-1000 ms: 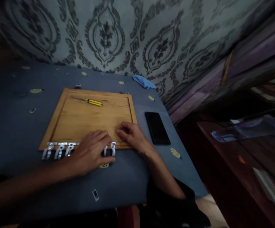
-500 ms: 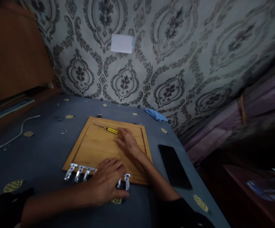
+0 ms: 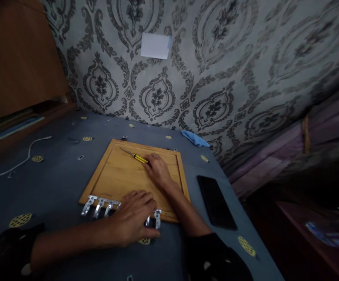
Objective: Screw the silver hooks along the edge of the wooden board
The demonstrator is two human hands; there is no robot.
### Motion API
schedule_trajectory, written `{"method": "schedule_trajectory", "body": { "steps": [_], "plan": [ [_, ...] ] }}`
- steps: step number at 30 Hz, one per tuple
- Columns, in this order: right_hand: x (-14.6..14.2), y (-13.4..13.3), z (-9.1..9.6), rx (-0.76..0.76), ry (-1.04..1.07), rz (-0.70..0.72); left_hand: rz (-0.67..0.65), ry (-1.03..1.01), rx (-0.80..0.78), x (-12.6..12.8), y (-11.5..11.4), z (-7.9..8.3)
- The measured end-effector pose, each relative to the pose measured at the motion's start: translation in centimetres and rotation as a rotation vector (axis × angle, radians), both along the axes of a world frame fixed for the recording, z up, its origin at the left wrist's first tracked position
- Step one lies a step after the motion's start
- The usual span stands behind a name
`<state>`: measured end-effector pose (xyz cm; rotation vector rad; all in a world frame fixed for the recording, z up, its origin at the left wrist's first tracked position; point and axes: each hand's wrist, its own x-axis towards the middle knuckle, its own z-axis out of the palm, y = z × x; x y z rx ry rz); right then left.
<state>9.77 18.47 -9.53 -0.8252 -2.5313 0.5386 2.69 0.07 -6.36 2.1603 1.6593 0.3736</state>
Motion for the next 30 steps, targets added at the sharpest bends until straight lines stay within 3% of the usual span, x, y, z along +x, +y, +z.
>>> {"method": "schedule_trajectory", "body": {
  "steps": [6, 12, 16, 19, 24, 30],
  "plan": [
    [1.0, 0.9, 1.2, -0.106, 0.018, 0.018, 0.004, 0.021, 0.016, -0.1, -0.2, 0.3],
    [3.9, 0.9, 4.4, -0.251, 0.178, -0.01, -0.029, 0.016, 0.011, -0.4, -0.2, 0.2],
    [5.7, -0.6, 7.5, -0.127, 0.476, -0.092, -0.046, 0.008, 0.012, -0.5, -0.3, 0.0],
    [6.4, -2.2, 8.9, -0.049, 0.542, -0.125, -0.051, 0.011, 0.029, -0.5, -0.3, -0.1],
    [7.1, -5.0, 8.5, -0.13, 0.469, -0.153, -0.051, 0.031, 0.058, -0.4, -0.2, -0.3],
    [6.8, -7.1, 5.9, -0.268, 0.569, -0.184, -0.064, 0.049, 0.05, -0.4, -0.1, -0.2]
  ]
}}
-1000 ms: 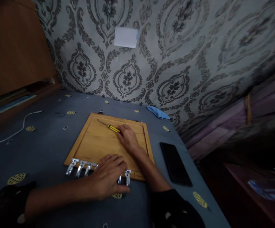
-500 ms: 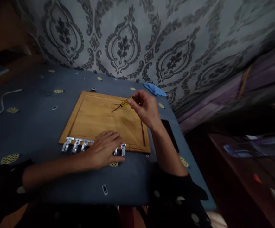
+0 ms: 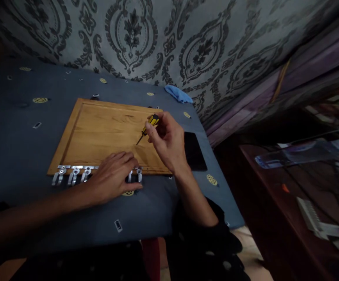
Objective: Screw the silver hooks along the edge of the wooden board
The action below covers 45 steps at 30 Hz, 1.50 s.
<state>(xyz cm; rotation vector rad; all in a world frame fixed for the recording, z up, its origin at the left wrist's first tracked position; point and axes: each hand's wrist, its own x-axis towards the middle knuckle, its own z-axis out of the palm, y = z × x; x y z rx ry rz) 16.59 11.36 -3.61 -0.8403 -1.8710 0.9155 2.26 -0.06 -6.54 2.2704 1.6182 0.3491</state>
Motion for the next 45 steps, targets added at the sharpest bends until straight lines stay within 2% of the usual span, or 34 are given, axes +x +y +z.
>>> {"method": "schedule_trajectory", "body": {
  "steps": [4, 6, 10, 13, 20, 25, 37, 45],
  "plan": [
    [0.3, -0.3, -2.1, -0.062, -0.103, 0.019, -0.009, 0.011, -0.001, 0.0, 0.1, 0.0],
    [0.7, -0.6, -2.6, -0.055, -0.073, -0.021, -0.008, 0.012, 0.007, 0.0, 0.1, -0.1],
    [1.5, -1.5, -2.0, -0.03, 0.087, -0.141, -0.011, 0.008, 0.013, 0.0, -0.1, -0.2],
    [1.7, -2.2, -1.5, -0.033, 0.113, -0.164, -0.014, 0.019, -0.02, 0.0, -0.1, 0.0],
    [1.7, -3.1, -1.9, -0.018, 0.155, -0.117, -0.012, 0.036, -0.042, 0.0, 0.1, 0.4],
    [1.7, -3.6, -2.2, -0.067, 0.148, -0.055, -0.009, 0.058, -0.076, 0.2, 0.1, 0.6],
    [1.4, -4.0, -2.4, -0.097, 0.081, -0.023, -0.009, 0.099, -0.125, 0.3, 0.4, 1.3],
    [1.4, -3.9, -2.8, -0.111, 0.028, -0.034, -0.014, 0.089, -0.056, 0.2, 0.1, 0.7]
  ]
}}
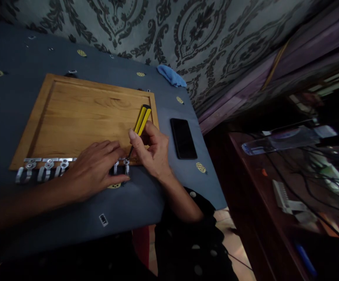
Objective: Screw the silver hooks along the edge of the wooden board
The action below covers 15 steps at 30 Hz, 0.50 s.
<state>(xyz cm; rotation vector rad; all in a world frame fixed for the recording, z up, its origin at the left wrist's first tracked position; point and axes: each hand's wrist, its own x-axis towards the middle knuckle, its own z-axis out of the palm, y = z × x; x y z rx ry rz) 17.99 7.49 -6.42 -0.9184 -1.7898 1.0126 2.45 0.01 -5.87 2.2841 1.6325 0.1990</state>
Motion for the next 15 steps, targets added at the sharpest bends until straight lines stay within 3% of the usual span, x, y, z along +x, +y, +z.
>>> {"method": "schedule_trajectory", "body": {
  "steps": [15],
  "plan": [
    [-0.06, -0.03, -0.12, 0.026, 0.012, -0.003, 0.002, 0.044, -0.046, 0.1, 0.19, 0.47]
  ]
}}
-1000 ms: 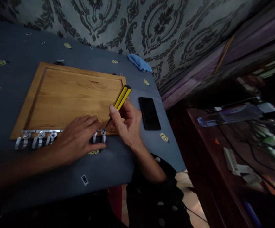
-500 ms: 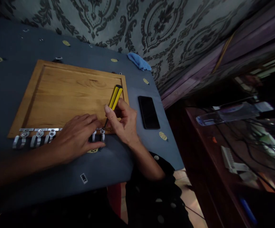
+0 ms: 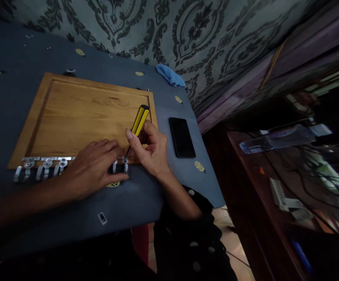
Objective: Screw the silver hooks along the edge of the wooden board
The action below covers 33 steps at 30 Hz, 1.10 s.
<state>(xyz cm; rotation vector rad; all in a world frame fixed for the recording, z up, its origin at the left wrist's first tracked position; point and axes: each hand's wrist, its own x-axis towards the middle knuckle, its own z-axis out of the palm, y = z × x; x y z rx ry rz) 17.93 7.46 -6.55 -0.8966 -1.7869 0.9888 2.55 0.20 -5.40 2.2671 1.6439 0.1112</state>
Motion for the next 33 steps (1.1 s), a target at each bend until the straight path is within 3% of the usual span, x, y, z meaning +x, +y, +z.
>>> {"method": "schedule_trajectory", "body": {
  "steps": [13, 33],
  "plan": [
    [0.14, 0.01, 0.16, 0.005, -0.004, -0.016, -0.019, -0.016, 0.112, -0.18, -0.18, -0.57],
    [-0.12, -0.14, 0.11, -0.004, -0.002, -0.007, -0.002, -0.042, 0.035, -0.13, -0.07, -0.21]
  ]
}}
